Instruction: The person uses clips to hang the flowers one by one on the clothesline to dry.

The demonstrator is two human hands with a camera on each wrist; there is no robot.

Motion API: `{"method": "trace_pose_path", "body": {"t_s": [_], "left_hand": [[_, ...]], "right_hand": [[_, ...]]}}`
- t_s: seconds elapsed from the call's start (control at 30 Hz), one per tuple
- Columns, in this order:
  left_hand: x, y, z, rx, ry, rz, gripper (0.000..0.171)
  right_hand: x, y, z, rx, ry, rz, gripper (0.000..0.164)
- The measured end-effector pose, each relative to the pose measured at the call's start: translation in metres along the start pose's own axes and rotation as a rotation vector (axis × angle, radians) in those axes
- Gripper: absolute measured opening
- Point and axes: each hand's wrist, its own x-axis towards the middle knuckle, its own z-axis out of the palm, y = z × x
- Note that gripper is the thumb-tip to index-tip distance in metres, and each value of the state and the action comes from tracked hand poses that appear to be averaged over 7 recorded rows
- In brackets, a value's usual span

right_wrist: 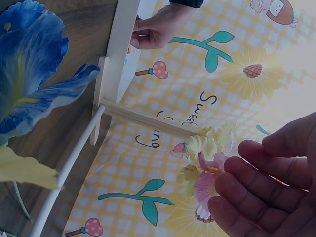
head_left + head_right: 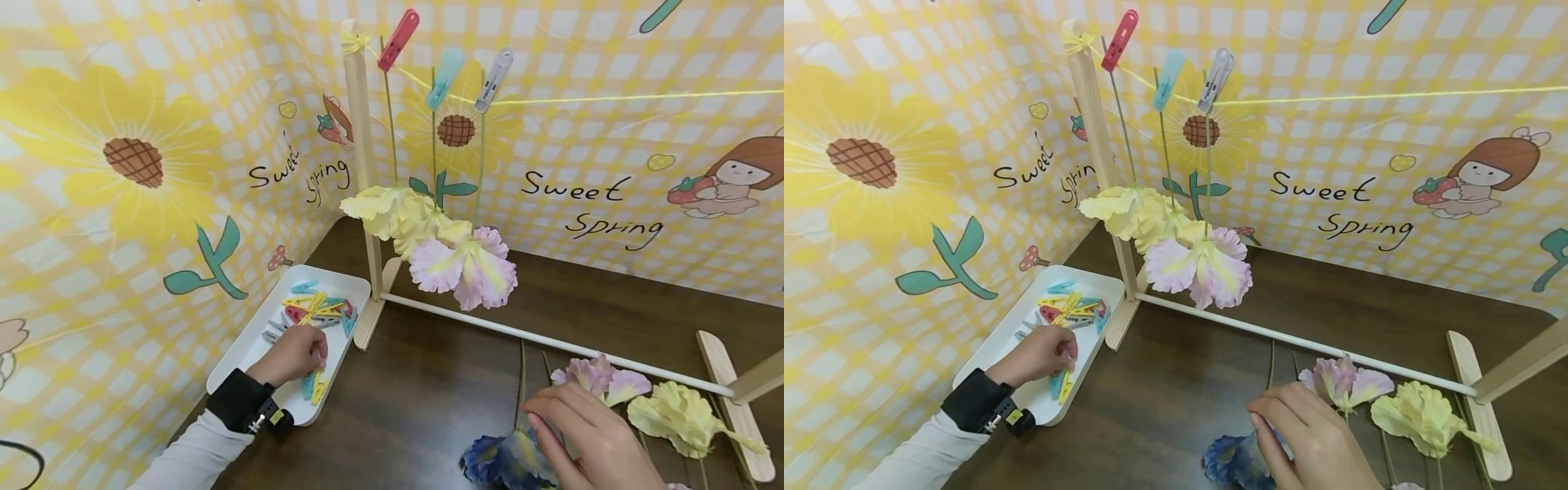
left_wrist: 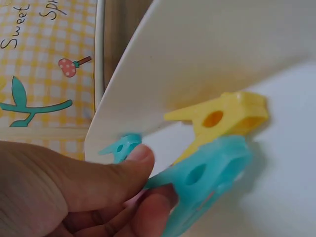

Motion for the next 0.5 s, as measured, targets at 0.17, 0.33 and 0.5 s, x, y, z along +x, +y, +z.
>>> {"method": "trace_pose_path", "body": {"t_s": [0.17,0.33,0.5], "left_hand": [[-0.002,0.004,-0.009,0.052,0.117,-0.001,0.012],[-0.029,0.048,-0.026,0.097,0.319,0.195,0.014],[-0.065,0.132,-0.03,-0.062,0.423,0.749,0.019]], "right_hand": [[0.0,0.001,0.0,0.0,-0.013,0.017,0.03],[-0.002,-0.001,0.002,0.023,-0.02,0.071,0.029],[0.003,-0.009,0.011,0.156,-0.001,0.108,0.014]]}}
